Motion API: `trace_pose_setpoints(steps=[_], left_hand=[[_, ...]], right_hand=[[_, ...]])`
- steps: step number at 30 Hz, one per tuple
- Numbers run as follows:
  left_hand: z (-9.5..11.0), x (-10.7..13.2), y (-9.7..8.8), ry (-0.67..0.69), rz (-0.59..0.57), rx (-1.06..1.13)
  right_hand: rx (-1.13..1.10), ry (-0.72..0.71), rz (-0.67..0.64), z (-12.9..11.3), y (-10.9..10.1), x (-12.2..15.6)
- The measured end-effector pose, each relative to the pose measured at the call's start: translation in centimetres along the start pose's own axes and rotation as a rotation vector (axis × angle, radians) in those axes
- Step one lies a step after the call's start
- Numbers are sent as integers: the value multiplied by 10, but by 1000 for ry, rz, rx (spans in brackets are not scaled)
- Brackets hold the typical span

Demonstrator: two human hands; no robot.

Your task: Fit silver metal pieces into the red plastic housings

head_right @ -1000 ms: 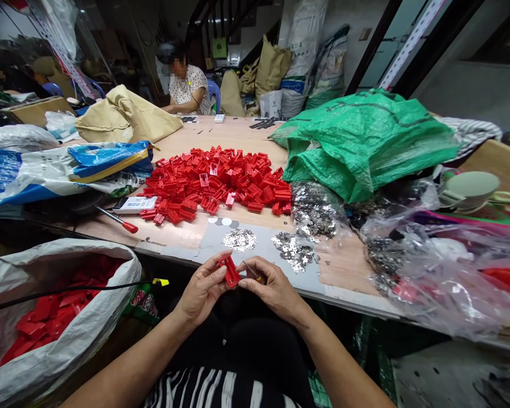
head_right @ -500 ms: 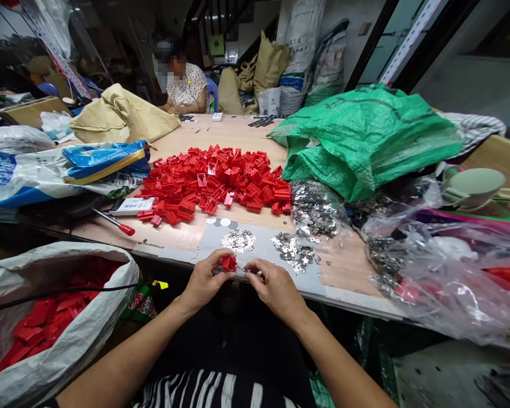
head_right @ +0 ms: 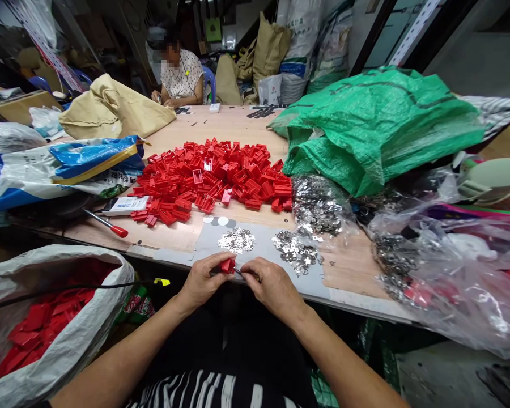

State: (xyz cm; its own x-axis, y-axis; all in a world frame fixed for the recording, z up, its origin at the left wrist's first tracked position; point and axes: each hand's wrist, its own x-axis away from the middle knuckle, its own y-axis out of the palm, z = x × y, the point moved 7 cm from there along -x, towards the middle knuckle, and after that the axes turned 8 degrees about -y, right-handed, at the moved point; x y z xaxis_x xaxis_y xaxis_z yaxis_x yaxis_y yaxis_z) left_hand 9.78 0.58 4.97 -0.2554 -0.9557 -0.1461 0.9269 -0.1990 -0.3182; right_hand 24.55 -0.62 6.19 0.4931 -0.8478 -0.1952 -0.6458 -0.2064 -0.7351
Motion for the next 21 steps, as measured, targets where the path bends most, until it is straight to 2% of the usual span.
trace_pose_setpoints(steps=[11, 16, 21], left_hand=[[-7, 2, 2, -65, 20, 17], [-7, 3, 3, -76, 61, 3], [-9, 1, 2, -75, 50, 10]], right_hand=[[49, 159, -76, 2, 0, -8], [146, 221, -50, -4, 9, -8], [126, 216, -44, -7, 12, -5]])
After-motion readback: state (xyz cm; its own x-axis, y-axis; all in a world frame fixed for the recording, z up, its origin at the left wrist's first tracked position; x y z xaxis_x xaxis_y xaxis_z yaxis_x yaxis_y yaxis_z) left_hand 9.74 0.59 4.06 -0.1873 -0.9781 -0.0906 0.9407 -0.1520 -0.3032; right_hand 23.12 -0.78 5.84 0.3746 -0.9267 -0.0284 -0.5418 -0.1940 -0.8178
